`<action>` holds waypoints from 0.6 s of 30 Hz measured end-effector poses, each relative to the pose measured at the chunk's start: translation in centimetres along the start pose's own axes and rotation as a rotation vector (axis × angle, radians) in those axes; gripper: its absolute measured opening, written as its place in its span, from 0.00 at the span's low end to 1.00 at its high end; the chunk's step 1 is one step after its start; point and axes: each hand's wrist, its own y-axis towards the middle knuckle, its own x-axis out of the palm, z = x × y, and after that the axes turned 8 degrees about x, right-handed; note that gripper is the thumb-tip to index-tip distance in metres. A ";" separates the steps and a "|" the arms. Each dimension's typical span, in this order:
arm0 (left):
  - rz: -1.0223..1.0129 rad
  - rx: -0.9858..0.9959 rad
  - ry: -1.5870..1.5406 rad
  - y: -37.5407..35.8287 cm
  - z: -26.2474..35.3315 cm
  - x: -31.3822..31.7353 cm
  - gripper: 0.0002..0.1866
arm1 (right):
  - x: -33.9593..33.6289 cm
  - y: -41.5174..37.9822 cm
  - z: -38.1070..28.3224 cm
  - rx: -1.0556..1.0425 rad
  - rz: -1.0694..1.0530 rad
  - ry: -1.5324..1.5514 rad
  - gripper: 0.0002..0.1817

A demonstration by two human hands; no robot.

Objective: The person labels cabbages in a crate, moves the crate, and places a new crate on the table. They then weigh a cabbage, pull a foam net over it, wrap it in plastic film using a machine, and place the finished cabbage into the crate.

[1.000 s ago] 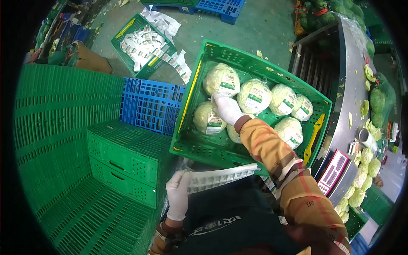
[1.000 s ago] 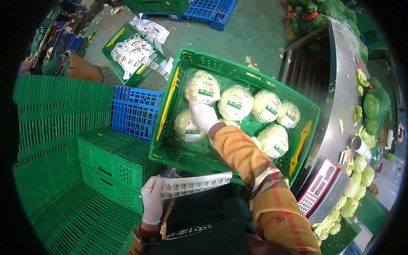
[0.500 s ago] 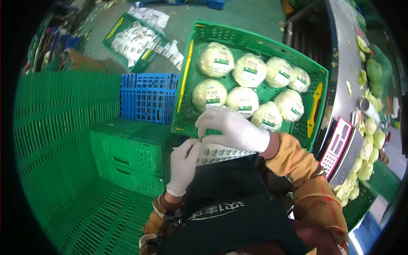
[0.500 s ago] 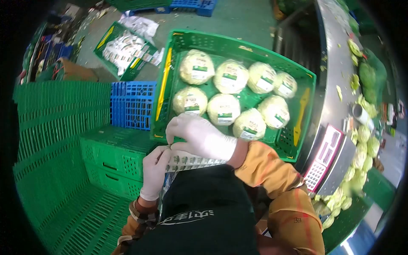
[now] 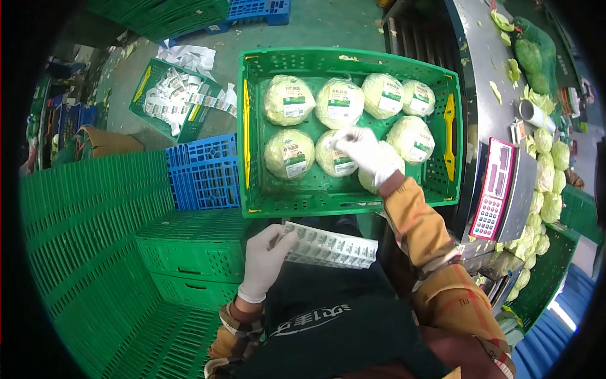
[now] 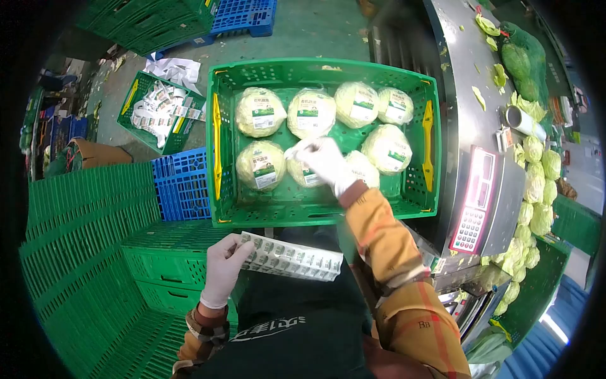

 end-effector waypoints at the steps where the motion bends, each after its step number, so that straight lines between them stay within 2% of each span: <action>1: 0.046 0.006 -0.057 0.0 0.0 0.0 0.08 | -0.6 1.5 0.9 0.055 0.140 -0.090 0.10; 5: 0.122 -0.001 -0.137 -0.2 -0.1 -0.7 0.07 | -2.0 5.1 5.4 0.099 0.279 -0.306 0.12; 7: 0.128 0.004 -0.143 -0.3 -0.2 -1.1 0.07 | -1.4 5.7 6.1 -0.027 0.407 -0.577 0.16; 8: 0.137 0.006 -0.149 -0.3 -0.2 -1.3 0.07 | -1.3 5.7 6.4 -0.026 0.407 -0.576 0.16; 10: 0.149 0.010 -0.153 -0.4 -0.1 -1.6 0.07 | -0.7 5.0 5.7 -0.007 0.482 -0.821 0.19; 15: 0.219 0.007 -0.171 0.1 0.7 -2.8 0.08 | -1.2 5.0 4.8 0.094 0.474 -0.694 0.23; 17: 0.341 0.044 -0.307 0.4 1.6 -3.0 0.10 | -1.1 4.0 4.2 0.113 0.461 -0.675 0.24; 18: 0.317 0.023 -0.366 0.4 1.4 -3.5 0.11 | -0.7 3.0 3.9 0.025 0.370 -0.457 0.23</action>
